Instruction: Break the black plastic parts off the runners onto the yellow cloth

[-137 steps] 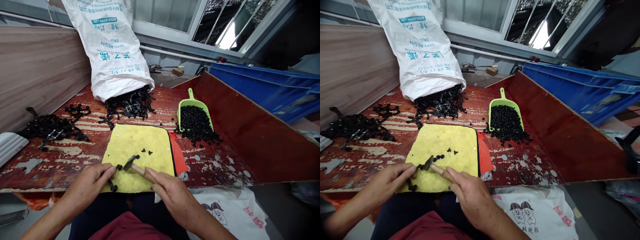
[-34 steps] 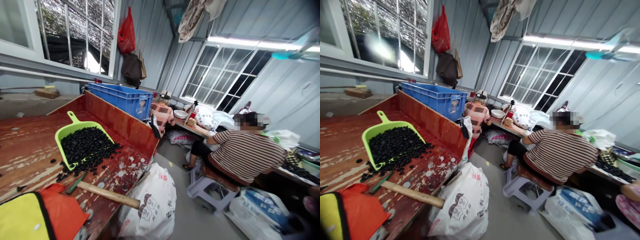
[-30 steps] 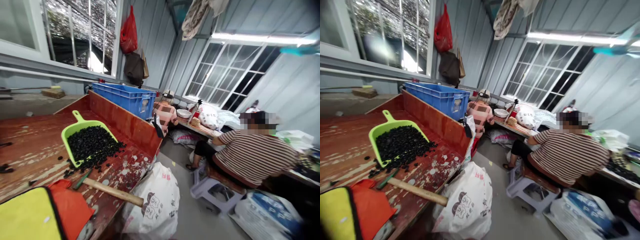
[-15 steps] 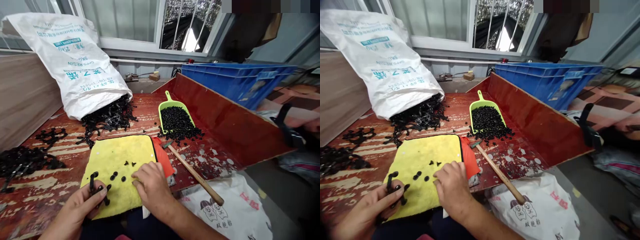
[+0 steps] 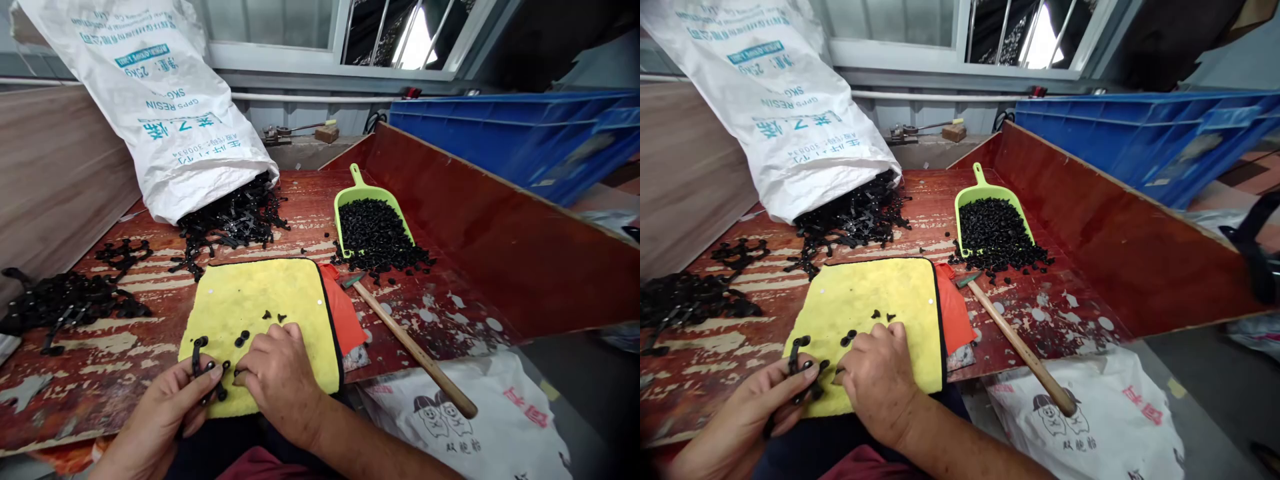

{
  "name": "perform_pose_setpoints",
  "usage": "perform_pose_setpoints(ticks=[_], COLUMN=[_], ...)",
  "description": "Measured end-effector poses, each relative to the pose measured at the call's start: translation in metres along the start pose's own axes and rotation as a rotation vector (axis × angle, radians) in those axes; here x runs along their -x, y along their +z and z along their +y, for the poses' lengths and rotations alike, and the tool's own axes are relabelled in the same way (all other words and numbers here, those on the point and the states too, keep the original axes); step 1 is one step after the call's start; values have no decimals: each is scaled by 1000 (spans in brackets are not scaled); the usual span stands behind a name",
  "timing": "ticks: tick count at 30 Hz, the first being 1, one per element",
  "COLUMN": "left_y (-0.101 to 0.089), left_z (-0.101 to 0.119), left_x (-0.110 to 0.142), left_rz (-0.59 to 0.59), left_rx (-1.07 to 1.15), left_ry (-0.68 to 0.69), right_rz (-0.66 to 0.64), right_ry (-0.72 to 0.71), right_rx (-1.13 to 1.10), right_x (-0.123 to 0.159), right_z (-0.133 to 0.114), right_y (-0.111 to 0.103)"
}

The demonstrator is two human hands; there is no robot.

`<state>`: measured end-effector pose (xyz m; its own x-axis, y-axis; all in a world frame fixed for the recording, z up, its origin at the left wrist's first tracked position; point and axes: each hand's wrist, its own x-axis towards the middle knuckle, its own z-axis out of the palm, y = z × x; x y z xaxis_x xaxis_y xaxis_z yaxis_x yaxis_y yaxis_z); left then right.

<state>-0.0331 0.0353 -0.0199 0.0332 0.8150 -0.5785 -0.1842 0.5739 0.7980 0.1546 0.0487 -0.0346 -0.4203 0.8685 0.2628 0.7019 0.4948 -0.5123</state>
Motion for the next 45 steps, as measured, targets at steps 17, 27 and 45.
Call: perform_pose_setpoints(ticks=[17, 27, 45], left_y=[0, -4, 1], left_z=[-4, -11, -2], left_x=[2, -3, -1], left_rz=[-20, 18, -15], left_rx=[-106, -214, -161], left_ry=[-23, 31, -33], right_rz=[-19, -15, -13], right_ry=[-20, -51, -33], right_rx=[45, 41, 34], right_x=[-3, -3, -3], right_z=[-6, -5, -5], right_y=[10, 5, 2])
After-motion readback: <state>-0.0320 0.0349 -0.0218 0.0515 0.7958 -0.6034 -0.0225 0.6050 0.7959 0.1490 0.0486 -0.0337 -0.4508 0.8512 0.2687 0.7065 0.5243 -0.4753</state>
